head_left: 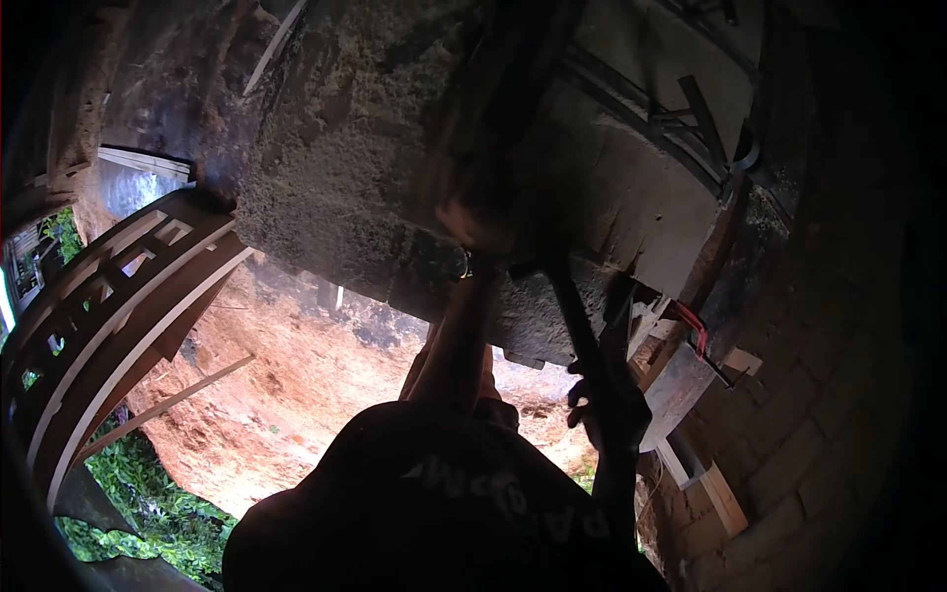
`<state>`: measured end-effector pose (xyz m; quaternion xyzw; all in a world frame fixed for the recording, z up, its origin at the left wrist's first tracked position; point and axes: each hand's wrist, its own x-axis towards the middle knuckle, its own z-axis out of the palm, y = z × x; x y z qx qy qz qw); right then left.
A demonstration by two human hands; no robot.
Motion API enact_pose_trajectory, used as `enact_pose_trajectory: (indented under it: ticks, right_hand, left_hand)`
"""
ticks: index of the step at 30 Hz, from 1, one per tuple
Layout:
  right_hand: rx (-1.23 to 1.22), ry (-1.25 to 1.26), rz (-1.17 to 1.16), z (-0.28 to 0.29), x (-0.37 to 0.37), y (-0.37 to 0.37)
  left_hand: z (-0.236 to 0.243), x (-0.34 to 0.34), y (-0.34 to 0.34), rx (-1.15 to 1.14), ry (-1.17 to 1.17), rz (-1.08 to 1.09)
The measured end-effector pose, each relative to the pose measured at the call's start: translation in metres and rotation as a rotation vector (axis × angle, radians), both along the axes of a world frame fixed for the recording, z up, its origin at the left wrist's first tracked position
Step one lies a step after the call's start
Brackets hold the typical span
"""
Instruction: The person saws a wooden plank using a table saw and then uses a hammer to secure another wooden piece.
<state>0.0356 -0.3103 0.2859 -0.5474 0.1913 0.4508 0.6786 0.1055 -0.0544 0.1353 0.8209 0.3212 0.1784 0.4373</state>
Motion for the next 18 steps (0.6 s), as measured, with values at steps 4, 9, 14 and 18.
enact_pose_trajectory:
  ticks: [4,9,14,18]
  right_hand:
    - [0.321,0.231,-0.159,-0.03,-0.028,-0.006]
    - [0.373,0.234,-0.152,-0.043,-0.033,-0.007]
    - [0.46,0.27,-0.236,-0.052,-0.036,-0.002]
    - [-0.1,0.076,0.012,-0.019,-0.017,0.024]
  left_hand:
    - [0.006,0.007,-0.005,-0.049,0.022,0.032]
    - [-0.021,0.002,-0.01,0.091,-0.047,0.089]
    - [-0.041,-0.002,-0.012,0.198,-0.09,0.156]
    - [-0.05,0.0,-0.017,0.238,-0.114,0.21]
